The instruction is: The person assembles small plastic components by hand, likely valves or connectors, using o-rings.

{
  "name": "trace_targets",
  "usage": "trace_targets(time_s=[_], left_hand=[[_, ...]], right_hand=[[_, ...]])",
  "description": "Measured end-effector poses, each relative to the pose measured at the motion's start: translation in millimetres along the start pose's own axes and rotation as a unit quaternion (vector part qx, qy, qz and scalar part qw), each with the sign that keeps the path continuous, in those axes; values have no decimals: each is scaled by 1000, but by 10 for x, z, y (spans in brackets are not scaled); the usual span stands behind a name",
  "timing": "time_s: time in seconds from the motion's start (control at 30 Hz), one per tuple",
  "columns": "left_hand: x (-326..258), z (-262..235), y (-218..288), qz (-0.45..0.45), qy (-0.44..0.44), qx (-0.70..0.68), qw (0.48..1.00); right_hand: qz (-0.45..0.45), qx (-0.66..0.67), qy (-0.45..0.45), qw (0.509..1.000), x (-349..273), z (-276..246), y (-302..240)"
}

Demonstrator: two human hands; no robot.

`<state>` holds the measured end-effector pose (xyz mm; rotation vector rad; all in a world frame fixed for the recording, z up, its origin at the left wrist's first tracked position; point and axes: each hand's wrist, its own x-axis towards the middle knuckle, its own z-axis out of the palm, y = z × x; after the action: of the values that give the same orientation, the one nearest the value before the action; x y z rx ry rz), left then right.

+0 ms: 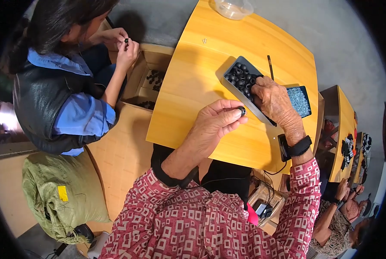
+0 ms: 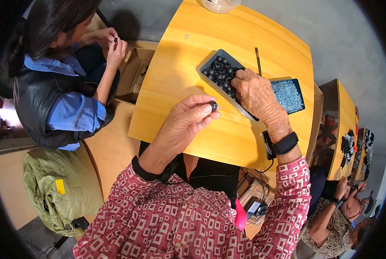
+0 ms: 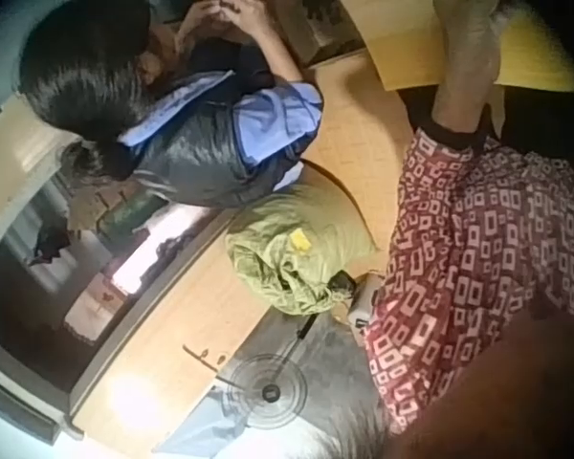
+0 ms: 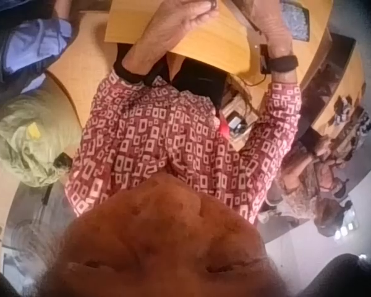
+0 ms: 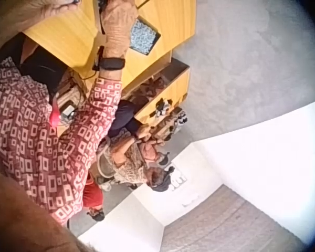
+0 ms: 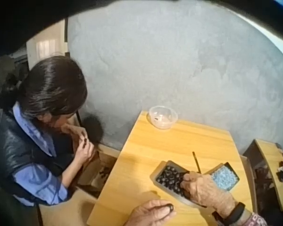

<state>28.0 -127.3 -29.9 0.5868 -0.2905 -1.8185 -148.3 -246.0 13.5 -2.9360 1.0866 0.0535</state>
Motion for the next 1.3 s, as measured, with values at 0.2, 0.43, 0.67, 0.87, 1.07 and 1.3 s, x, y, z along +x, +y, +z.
trace_targets(time_s=[0.2,0.43,0.67,0.87,1.07,1.3], left_hand=[[16,17,-19,-2,-4,-2,1000],[57,68,-30,-11,8,1,1000],[107,65,-61,-2,13,-3,1000],[125,34,-85,-4,24,-17,1000],[-18,-176,-12,28,29,-1,999],[-169,-121,148,39,26,-16,999]], right_hand=[[-34,-28,-4,999,-11,11,22],[7,54,65,996,-128,43,140],[170,523,113,828,-236,-12,1],[140,625,180,747,-313,-89,-259],[127,605,161,769,-321,-83,-706],[121,684,178,696,-197,-195,-912]])
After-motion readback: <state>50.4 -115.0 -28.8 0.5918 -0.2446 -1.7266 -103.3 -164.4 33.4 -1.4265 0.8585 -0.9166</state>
